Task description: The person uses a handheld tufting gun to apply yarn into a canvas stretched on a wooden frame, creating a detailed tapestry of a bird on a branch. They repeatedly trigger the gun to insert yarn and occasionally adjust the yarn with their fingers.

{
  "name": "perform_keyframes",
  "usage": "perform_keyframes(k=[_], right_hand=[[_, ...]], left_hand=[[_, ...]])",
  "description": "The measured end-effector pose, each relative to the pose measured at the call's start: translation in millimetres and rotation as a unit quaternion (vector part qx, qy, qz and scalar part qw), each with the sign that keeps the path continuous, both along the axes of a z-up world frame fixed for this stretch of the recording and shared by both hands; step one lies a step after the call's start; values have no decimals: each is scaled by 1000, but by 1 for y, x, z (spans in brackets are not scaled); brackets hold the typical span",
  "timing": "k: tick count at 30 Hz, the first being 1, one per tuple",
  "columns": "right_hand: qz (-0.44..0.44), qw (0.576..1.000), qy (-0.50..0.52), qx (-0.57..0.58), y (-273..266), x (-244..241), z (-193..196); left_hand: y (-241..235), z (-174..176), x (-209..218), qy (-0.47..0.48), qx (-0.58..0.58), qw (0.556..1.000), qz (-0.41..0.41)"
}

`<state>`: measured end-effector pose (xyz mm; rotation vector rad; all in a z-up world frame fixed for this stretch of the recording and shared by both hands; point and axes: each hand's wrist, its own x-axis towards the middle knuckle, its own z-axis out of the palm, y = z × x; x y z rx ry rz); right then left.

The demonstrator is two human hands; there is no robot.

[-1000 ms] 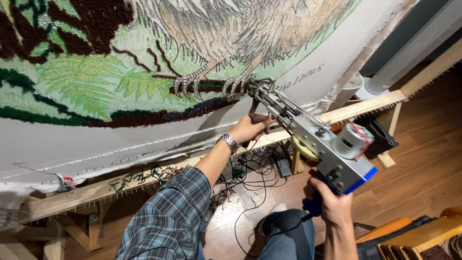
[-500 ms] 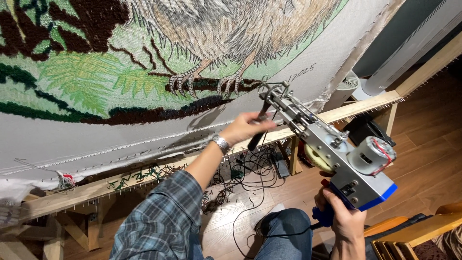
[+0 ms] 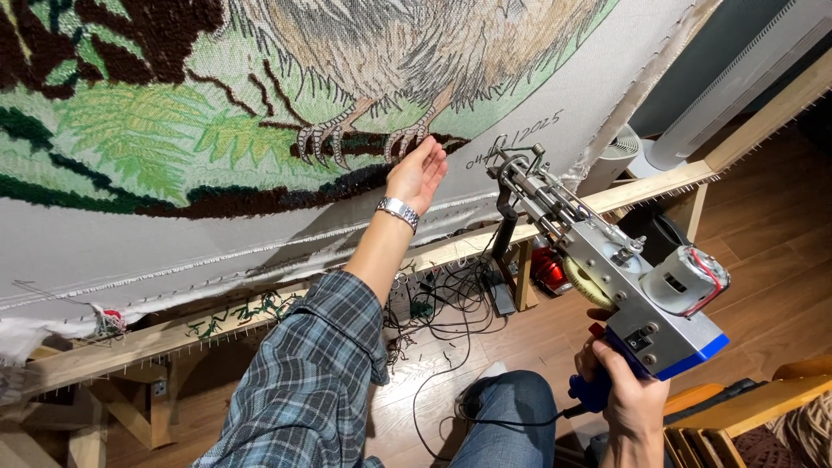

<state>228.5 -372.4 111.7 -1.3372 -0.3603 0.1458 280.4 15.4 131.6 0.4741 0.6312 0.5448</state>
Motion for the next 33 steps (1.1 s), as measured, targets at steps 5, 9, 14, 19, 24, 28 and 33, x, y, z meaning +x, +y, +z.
perform_keyframes(k=[5, 9, 14, 19, 24, 28, 33], right_hand=[[12, 1000, -10, -1, 5, -1, 8], [39, 999, -13, -10, 7, -1, 7], [56, 998, 2, 5, 13, 3, -2], [79, 996, 18, 22, 26, 3, -3], [95, 995, 17, 24, 28, 5, -6], [91, 995, 35, 33, 29, 6, -8], [98, 994, 23, 34, 31, 7, -7]], left_hand=[[-12, -16, -17, 57, 219, 968, -104], [-23, -24, -37, 247, 466, 801, -282], [-23, -39, -31, 143, 494, 764, -389], [-34, -85, -14, 93, 469, 803, -357], [-45, -93, -23, 49, 442, 844, -299], [-53, -76, -35, 82, 425, 836, -337], [-58, -61, -40, 181, 429, 815, -345]])
